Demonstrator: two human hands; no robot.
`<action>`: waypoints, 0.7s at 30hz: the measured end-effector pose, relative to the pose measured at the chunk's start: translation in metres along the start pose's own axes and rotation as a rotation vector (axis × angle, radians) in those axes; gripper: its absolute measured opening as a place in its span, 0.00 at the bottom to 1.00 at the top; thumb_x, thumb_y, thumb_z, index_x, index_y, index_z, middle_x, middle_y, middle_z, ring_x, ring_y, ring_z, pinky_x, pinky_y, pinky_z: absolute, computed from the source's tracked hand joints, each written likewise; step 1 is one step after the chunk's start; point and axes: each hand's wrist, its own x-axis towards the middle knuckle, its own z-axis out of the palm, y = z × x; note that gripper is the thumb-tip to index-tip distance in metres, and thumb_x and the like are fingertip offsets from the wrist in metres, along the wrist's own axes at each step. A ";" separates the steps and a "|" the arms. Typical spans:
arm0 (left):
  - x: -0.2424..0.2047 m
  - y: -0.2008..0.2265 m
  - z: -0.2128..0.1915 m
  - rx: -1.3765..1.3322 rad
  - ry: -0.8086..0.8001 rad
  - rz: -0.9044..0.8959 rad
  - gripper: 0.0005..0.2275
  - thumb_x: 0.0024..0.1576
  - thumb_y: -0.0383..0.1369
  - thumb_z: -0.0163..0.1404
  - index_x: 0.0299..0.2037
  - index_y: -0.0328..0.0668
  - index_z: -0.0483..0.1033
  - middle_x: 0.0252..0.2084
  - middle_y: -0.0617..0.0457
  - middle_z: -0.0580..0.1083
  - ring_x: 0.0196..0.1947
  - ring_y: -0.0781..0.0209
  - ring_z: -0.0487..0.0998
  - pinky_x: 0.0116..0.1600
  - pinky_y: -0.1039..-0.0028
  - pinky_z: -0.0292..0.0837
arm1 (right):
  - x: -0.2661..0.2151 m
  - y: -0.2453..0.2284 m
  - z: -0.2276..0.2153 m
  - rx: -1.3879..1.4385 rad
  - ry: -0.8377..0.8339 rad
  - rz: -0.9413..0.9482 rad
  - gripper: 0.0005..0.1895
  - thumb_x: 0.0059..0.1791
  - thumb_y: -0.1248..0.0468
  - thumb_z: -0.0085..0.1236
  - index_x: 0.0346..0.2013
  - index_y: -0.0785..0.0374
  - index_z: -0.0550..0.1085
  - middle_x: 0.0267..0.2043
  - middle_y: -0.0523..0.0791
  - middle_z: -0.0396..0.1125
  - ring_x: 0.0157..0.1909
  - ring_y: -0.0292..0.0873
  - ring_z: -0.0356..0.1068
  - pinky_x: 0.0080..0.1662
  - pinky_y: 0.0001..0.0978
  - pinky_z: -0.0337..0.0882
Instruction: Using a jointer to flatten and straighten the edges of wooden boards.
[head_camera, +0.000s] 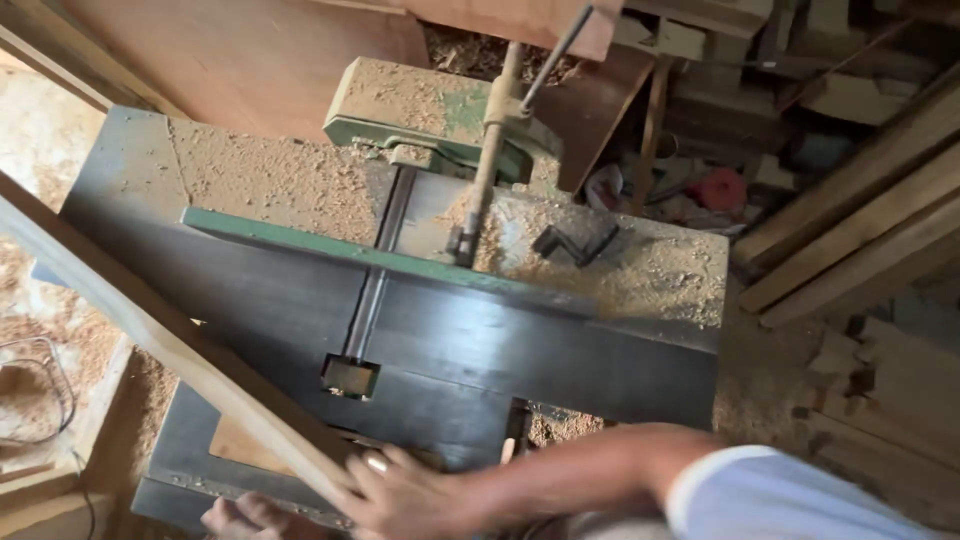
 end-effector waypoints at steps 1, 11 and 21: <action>-0.015 0.050 0.012 -0.083 -0.039 -0.049 0.30 0.58 0.48 0.54 0.63 0.33 0.63 0.53 0.34 0.71 0.55 0.39 0.73 0.60 0.49 0.71 | -0.035 0.003 -0.033 0.061 0.075 -0.098 0.24 0.47 0.59 0.55 0.52 0.73 0.71 0.46 0.60 0.67 0.45 0.54 0.69 0.44 0.51 0.70; -0.221 0.128 0.030 0.537 -0.125 0.022 0.43 0.54 0.42 0.57 0.76 0.32 0.45 0.76 0.28 0.49 0.78 0.33 0.43 0.77 0.54 0.38 | -0.158 0.275 -0.252 -0.499 0.046 0.170 0.35 0.39 0.53 0.62 0.54 0.73 0.72 0.56 0.60 0.63 0.61 0.62 0.60 0.48 0.67 0.62; -0.295 0.186 0.063 0.582 -0.131 -0.172 0.43 0.59 0.41 0.56 0.79 0.45 0.39 0.77 0.31 0.48 0.77 0.36 0.48 0.75 0.56 0.48 | -0.322 0.280 -0.339 0.383 0.121 0.724 0.13 0.59 0.55 0.47 0.44 0.61 0.72 0.27 0.41 0.65 0.24 0.38 0.62 0.25 0.33 0.65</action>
